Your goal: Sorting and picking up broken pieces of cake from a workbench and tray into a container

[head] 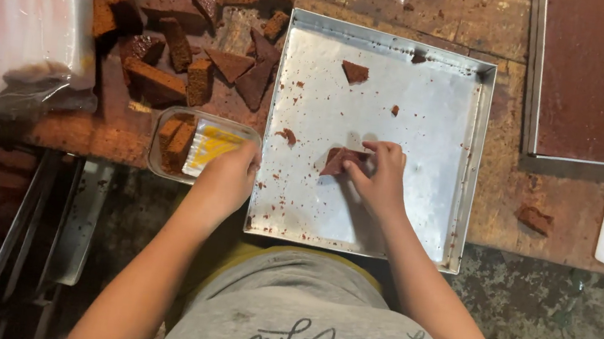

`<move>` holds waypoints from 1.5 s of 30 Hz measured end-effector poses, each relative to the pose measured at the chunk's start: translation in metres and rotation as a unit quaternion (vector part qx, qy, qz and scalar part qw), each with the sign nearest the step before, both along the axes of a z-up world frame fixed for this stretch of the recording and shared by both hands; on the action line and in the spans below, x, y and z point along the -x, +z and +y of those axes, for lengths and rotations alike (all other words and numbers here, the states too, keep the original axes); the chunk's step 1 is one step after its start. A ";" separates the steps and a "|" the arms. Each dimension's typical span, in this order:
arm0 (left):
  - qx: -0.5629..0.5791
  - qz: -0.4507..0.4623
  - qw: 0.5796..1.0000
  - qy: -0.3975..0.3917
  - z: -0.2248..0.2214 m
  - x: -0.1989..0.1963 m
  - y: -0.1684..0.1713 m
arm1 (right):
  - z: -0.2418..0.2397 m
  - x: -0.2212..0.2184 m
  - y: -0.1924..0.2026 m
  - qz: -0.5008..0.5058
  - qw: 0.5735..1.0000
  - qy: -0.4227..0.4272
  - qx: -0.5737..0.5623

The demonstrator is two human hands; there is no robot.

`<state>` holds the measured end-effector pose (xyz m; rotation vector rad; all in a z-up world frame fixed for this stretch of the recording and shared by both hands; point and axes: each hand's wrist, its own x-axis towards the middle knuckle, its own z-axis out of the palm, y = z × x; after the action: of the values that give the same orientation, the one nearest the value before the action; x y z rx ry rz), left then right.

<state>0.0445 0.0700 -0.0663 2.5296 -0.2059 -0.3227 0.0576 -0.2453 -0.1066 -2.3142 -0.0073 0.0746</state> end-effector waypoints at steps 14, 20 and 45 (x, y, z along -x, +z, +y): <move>0.144 -0.142 0.963 0.177 0.015 0.017 -0.001 | -0.017 -0.004 0.004 0.017 0.982 -0.034 -0.183; 0.187 -0.157 0.959 0.146 0.018 0.018 -0.006 | -0.026 -0.009 -0.023 0.113 0.972 -0.045 -0.201; 0.157 -0.123 0.975 -0.095 -0.066 0.011 0.092 | 0.051 0.039 0.102 -0.305 0.939 0.137 -0.079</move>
<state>0.0339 0.0042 0.0259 2.2322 -0.5539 -0.0424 0.0182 -0.1941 -0.0049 -2.0740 -0.6278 -0.4880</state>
